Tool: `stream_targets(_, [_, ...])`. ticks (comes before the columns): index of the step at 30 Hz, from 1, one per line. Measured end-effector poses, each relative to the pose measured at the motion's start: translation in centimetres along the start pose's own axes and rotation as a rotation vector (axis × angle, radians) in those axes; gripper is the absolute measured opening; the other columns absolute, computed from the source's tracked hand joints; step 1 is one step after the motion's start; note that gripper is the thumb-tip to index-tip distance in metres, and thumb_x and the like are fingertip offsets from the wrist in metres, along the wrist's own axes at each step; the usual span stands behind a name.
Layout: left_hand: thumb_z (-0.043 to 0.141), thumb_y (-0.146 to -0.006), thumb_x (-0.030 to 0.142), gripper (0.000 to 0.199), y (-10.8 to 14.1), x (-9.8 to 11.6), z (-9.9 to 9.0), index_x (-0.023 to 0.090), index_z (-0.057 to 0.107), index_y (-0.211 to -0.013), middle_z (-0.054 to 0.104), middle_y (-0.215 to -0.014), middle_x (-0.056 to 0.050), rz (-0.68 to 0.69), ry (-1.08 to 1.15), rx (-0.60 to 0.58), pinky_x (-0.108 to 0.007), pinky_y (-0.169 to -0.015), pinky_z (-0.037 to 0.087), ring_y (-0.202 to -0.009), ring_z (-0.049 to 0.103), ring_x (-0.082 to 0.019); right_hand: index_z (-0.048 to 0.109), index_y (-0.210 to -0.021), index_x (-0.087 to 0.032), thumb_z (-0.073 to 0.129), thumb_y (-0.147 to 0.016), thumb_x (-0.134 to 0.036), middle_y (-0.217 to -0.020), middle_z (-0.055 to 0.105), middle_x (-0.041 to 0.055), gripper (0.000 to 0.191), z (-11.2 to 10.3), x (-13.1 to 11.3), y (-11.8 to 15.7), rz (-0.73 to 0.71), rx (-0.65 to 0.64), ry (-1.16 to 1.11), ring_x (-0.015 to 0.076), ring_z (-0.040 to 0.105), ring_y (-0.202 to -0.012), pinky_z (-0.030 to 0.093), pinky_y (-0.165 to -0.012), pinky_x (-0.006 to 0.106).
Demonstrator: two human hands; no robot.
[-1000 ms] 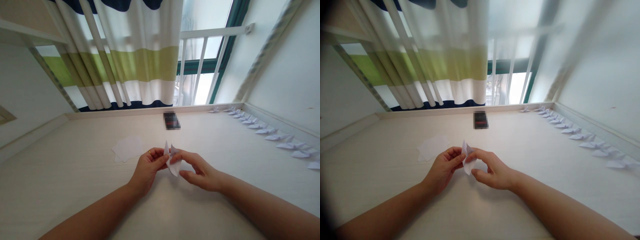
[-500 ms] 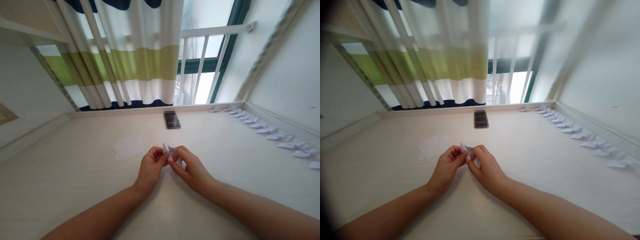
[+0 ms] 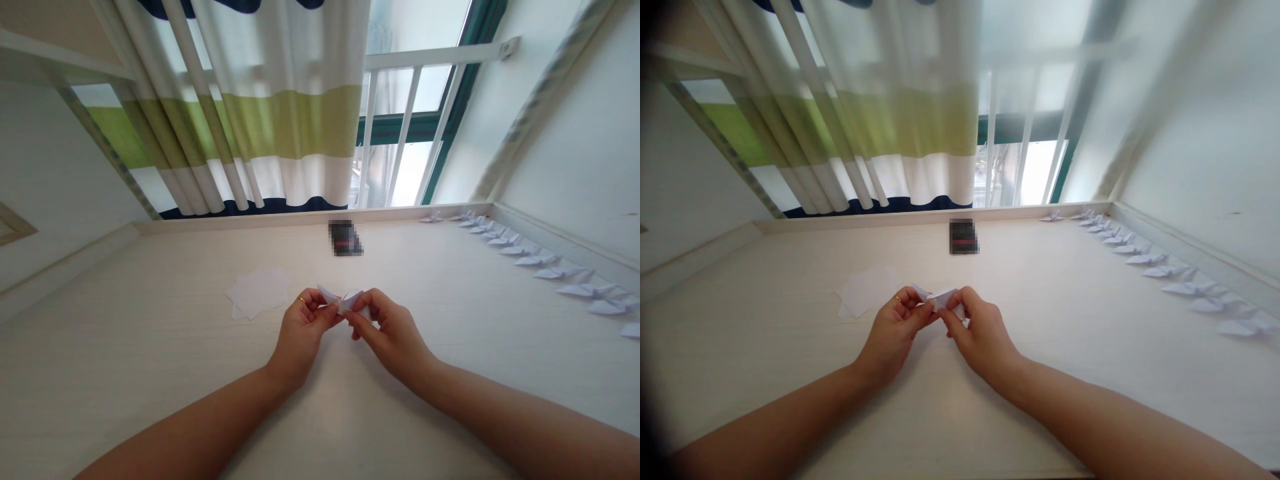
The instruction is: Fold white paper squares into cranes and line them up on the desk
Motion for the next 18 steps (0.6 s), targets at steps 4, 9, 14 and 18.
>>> stream_targets(4, [0.062, -0.069, 0.017, 0.011, 0.0, 0.1, 0.1, 0.014, 0.052, -0.072, 0.059, -0.069, 0.003, -0.039, 0.029, 0.000, -0.023, -0.072, 0.047, -0.067, 0.056, -0.007, 0.041, -0.077, -0.020, 0.052, -0.077, -0.024, -0.062, 0.055, -0.0025, 0.011, 0.0, 0.0, 0.0, 0.007, 0.034, -0.088, 0.0118, 0.057, -0.053, 0.042, -0.050, 0.023])
stream_targets(9, [0.063, -0.068, 0.017, 0.016, 0.1, 0.3, 0.1, 0.016, 0.050, -0.078, 0.061, -0.073, 0.003, -0.037, 0.019, -0.007, -0.024, -0.071, 0.048, -0.067, 0.058, -0.007, 0.035, -0.079, -0.022, 0.053, -0.076, -0.024, -0.061, 0.052, -0.0049, 0.018, 0.1, 0.6, 0.0, -0.003, 0.032, -0.168, 0.0117, 0.056, -0.053, 0.040, -0.049, 0.023])
stream_targets(14, [0.068, -0.061, 0.012, 0.033, 0.1, 0.3, -0.1, 0.017, 0.048, -0.086, 0.062, -0.066, 0.004, -0.026, -0.038, 0.019, -0.022, -0.064, 0.047, -0.061, 0.060, -0.008, 0.031, -0.086, -0.023, 0.052, -0.076, -0.024, -0.061, 0.052, -0.0057, 0.023, 0.3, 1.3, -0.2, -0.002, -0.021, -0.240, 0.0116, 0.052, -0.055, 0.039, -0.050, 0.024])
stream_targets(18, [0.069, -0.060, 0.012, 0.034, 0.0, 0.3, -0.2, 0.017, 0.048, -0.086, 0.063, -0.066, 0.004, -0.050, -0.010, 0.036, -0.022, -0.064, 0.046, -0.060, 0.060, -0.009, 0.028, -0.093, -0.024, 0.051, -0.077, -0.021, -0.064, 0.054, -0.0051, 0.027, 0.4, 1.1, -0.1, -0.022, -0.052, -0.306, 0.0109, 0.050, -0.056, 0.040, -0.053, 0.024])
Point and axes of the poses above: each hand's wrist, its own y-axis away from the middle knuckle, its own z-axis out of the palm, x = y × z, the point moved 1 cm from there along -y, towards the middle knuckle
